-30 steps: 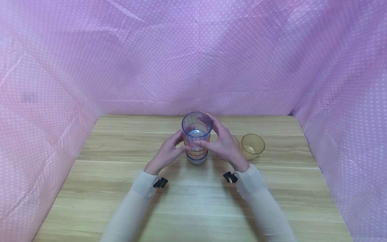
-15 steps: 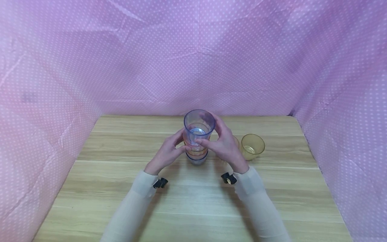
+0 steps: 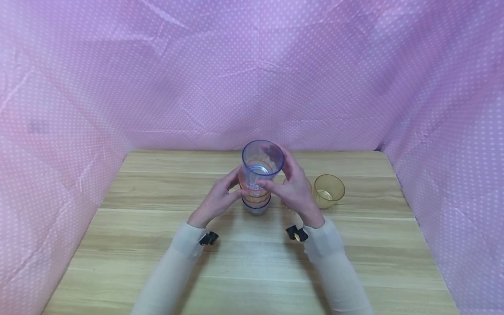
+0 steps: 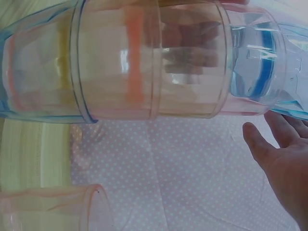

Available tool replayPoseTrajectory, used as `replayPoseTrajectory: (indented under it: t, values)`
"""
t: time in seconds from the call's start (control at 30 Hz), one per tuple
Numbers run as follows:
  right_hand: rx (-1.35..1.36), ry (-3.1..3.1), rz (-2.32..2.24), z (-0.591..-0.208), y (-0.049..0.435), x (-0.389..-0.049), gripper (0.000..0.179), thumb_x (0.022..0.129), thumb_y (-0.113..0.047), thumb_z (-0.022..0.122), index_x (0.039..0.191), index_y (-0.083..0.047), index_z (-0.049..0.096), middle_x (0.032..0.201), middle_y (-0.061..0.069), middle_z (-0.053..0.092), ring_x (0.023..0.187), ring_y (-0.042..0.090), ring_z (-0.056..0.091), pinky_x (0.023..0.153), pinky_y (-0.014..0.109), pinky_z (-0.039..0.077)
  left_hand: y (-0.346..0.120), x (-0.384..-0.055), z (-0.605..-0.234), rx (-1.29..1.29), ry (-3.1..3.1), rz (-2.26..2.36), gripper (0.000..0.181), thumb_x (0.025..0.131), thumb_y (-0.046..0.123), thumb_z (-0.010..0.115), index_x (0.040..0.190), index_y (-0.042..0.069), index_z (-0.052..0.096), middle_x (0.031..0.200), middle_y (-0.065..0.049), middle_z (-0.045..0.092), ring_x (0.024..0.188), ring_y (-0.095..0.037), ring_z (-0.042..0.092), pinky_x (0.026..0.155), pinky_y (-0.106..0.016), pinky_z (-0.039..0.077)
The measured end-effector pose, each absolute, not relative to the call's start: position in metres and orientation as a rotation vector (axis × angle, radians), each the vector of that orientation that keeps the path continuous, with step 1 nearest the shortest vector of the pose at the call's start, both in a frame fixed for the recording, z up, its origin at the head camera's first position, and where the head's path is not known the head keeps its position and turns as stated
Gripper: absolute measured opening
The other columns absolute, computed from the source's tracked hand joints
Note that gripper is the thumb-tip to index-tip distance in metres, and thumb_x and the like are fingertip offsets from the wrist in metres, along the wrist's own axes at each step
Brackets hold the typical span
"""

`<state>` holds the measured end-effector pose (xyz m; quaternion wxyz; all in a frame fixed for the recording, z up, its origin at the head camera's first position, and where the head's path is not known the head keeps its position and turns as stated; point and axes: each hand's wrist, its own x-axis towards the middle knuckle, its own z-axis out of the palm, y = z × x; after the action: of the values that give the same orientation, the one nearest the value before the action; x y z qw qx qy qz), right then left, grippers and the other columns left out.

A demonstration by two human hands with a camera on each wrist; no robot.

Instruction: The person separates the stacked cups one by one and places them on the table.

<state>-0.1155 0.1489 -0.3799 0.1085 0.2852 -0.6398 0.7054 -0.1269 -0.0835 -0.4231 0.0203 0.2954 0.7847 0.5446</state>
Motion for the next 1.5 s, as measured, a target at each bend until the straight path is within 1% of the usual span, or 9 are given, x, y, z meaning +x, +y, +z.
replayPoseTrajectory:
  t: [0.3, 0.77, 0.9, 1.03, 1.1, 1.2, 1.37, 1.43, 1.5]
  values:
    - [0.865, -1.758, 2.130, -0.374, 0.152, -0.112, 0.091, 0.080, -0.024, 0.091, 0.152, 0.005, 0.043, 0.150, 0.023, 0.052, 0.142, 0.034, 0.048, 0.119, 0.042, 0.041, -0.082, -0.128, -0.424, 0.929, 2.415, 1.716, 0.076, 0.092, 0.005, 0.077, 0.158, 0.002, 0.039, 0.149, -0.022, 0.055, 0.138, -0.033, 0.053, 0.118, -0.037, 0.043]
    - [0.861, -1.698, 2.141, -0.365, 0.163, -0.104, 0.086, 0.081, -0.016, 0.090, 0.150, 0.008, 0.044, 0.150, 0.025, 0.052, 0.142, 0.034, 0.048, 0.119, 0.042, 0.041, -0.082, -0.128, -0.426, 0.973, 2.421, 1.711, 0.074, 0.093, 0.006, 0.075, 0.158, 0.004, 0.040, 0.158, -0.013, 0.047, 0.142, -0.030, 0.048, 0.118, -0.033, 0.041]
    - [0.847, -1.678, 2.141, -0.366, 0.168, -0.100, 0.083, 0.081, -0.013, 0.090, 0.148, 0.008, 0.046, 0.148, 0.023, 0.055, 0.141, 0.032, 0.050, 0.118, 0.040, 0.042, -0.083, -0.128, -0.427, 0.987, 2.401, 1.729, 0.074, 0.095, 0.025, 0.071, 0.159, 0.004, 0.039, 0.159, -0.012, 0.047, 0.145, -0.028, 0.045, 0.119, -0.031, 0.040]
    - [0.829, -1.657, 2.148, -0.368, 0.174, -0.098, 0.082, 0.080, -0.009, 0.090, 0.147, 0.008, 0.046, 0.148, 0.023, 0.055, 0.141, 0.032, 0.050, 0.118, 0.040, 0.043, -0.083, -0.128, -0.428, 0.989, 2.409, 1.728, 0.086, 0.092, 0.054, 0.061, 0.159, 0.004, 0.039, 0.159, -0.012, 0.046, 0.144, -0.029, 0.046, 0.118, -0.030, 0.040]
    - [0.818, -1.645, 2.157, -0.369, 0.177, -0.096, 0.082, 0.079, -0.006, 0.090, 0.147, 0.009, 0.046, 0.147, 0.024, 0.055, 0.141, 0.032, 0.050, 0.117, 0.040, 0.043, -0.083, -0.128, -0.428, 0.990, 2.408, 1.732, 0.090, 0.090, 0.059, 0.059, 0.159, 0.004, 0.039, 0.159, -0.012, 0.046, 0.144, -0.030, 0.047, 0.118, -0.030, 0.040]
    - [0.804, -1.644, 2.153, -0.372, 0.184, -0.095, 0.082, 0.079, -0.002, 0.090, 0.147, 0.010, 0.046, 0.147, 0.025, 0.056, 0.141, 0.032, 0.050, 0.116, 0.039, 0.044, -0.083, -0.128, -0.428, 0.997, 2.398, 1.743, 0.083, 0.094, 0.050, 0.064, 0.159, 0.004, 0.039, 0.159, -0.011, 0.047, 0.143, -0.030, 0.048, 0.119, -0.031, 0.040]
    - [0.818, -1.641, 2.123, -0.377, 0.196, -0.093, 0.082, 0.080, 0.000, 0.089, 0.147, 0.013, 0.043, 0.146, 0.028, 0.055, 0.140, 0.034, 0.051, 0.116, 0.039, 0.045, -0.083, -0.128, -0.429, 1.007, 2.388, 1.756, 0.073, 0.095, 0.015, 0.073, 0.158, 0.003, 0.039, 0.158, -0.012, 0.048, 0.141, -0.030, 0.050, 0.119, -0.031, 0.039]
    - [0.831, -1.637, 2.116, -0.378, 0.201, -0.092, 0.083, 0.080, 0.002, 0.088, 0.147, 0.015, 0.041, 0.147, 0.030, 0.053, 0.140, 0.035, 0.050, 0.116, 0.040, 0.044, -0.083, -0.128, -0.429, 1.008, 2.388, 1.759, 0.073, 0.095, 0.015, 0.073, 0.158, 0.002, 0.040, 0.158, -0.012, 0.048, 0.141, -0.030, 0.050, 0.119, -0.030, 0.039]
    - [0.836, -1.638, 2.114, -0.379, 0.205, -0.092, 0.083, 0.080, 0.004, 0.087, 0.148, 0.017, 0.040, 0.147, 0.032, 0.051, 0.141, 0.036, 0.049, 0.116, 0.040, 0.044, -0.083, -0.128, -0.429, 1.012, 2.386, 1.762, 0.073, 0.096, 0.025, 0.071, 0.158, 0.002, 0.040, 0.158, -0.013, 0.048, 0.141, -0.030, 0.050, 0.119, -0.031, 0.039]
